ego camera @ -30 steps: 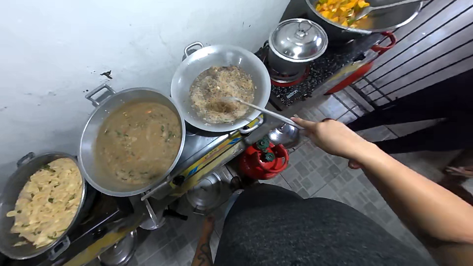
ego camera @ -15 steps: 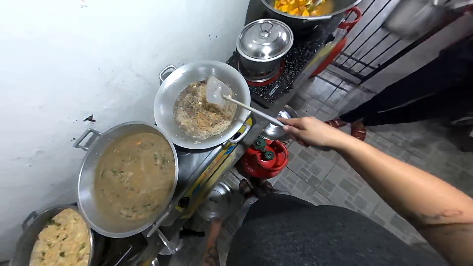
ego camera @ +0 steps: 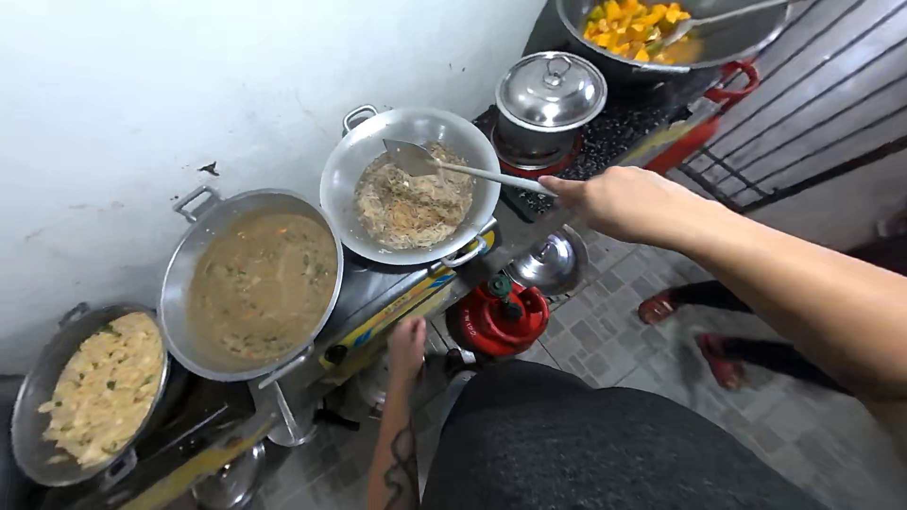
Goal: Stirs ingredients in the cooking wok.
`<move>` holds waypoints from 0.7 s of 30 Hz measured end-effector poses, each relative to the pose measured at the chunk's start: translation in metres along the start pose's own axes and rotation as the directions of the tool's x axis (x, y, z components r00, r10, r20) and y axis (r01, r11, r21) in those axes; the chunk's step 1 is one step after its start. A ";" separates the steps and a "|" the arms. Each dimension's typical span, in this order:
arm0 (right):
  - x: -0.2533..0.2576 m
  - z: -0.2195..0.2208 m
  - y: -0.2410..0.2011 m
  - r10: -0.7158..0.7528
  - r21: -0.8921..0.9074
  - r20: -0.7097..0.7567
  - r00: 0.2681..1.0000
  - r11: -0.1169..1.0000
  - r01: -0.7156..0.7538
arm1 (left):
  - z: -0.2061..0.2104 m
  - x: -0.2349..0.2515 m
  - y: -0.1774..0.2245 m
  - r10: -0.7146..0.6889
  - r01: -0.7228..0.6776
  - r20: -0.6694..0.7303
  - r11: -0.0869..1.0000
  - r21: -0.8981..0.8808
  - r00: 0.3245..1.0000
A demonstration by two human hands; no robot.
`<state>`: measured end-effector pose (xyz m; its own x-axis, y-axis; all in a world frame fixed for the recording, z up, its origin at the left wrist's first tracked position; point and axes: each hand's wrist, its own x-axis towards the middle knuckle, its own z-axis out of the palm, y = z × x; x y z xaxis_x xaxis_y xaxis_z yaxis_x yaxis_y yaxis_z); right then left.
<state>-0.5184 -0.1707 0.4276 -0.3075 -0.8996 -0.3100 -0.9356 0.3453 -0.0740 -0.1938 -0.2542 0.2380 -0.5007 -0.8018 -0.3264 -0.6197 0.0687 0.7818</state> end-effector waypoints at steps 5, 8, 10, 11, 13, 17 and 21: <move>-0.009 -0.013 0.004 -0.117 0.029 -0.109 0.987 0.992 0.121 | 0.000 0.077 0.079 0.030 -0.094 -0.361 0.983 -0.161 0.932; -0.012 -0.018 0.002 -0.165 0.048 -0.168 0.972 0.983 0.175 | -0.003 0.126 0.109 0.041 -0.176 -0.459 0.951 -0.256 0.887; -0.013 -0.023 -0.002 -0.162 0.075 -0.181 0.970 0.981 0.178 | -0.002 0.158 0.120 0.018 -0.199 -0.477 0.922 -0.333 0.879; -0.013 -0.026 -0.004 -0.158 0.085 -0.184 0.970 0.981 0.176 | -0.001 0.170 0.126 0.009 -0.190 -0.459 0.918 -0.349 0.889; -0.013 -0.030 -0.009 -0.143 0.108 -0.187 0.972 0.980 0.165 | -0.002 0.189 0.140 0.000 -0.158 -0.413 0.924 -0.348 0.911; -0.008 -0.036 -0.015 -0.115 0.145 -0.185 0.976 0.979 0.143 | 0.005 0.219 0.151 0.061 -0.262 -0.431 0.868 -0.423 0.900; 0.000 -0.040 -0.016 -0.102 0.202 -0.199 0.975 0.969 0.143 | 0.002 0.215 0.161 0.079 -0.271 -0.434 0.875 -0.401 0.897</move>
<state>-0.5102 -0.1872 0.4664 -0.2387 -0.9653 -0.1063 -0.9153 0.2602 -0.3074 -0.4025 -0.4146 0.2925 -0.2359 -0.9718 -0.0002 -0.1641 0.0397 0.9856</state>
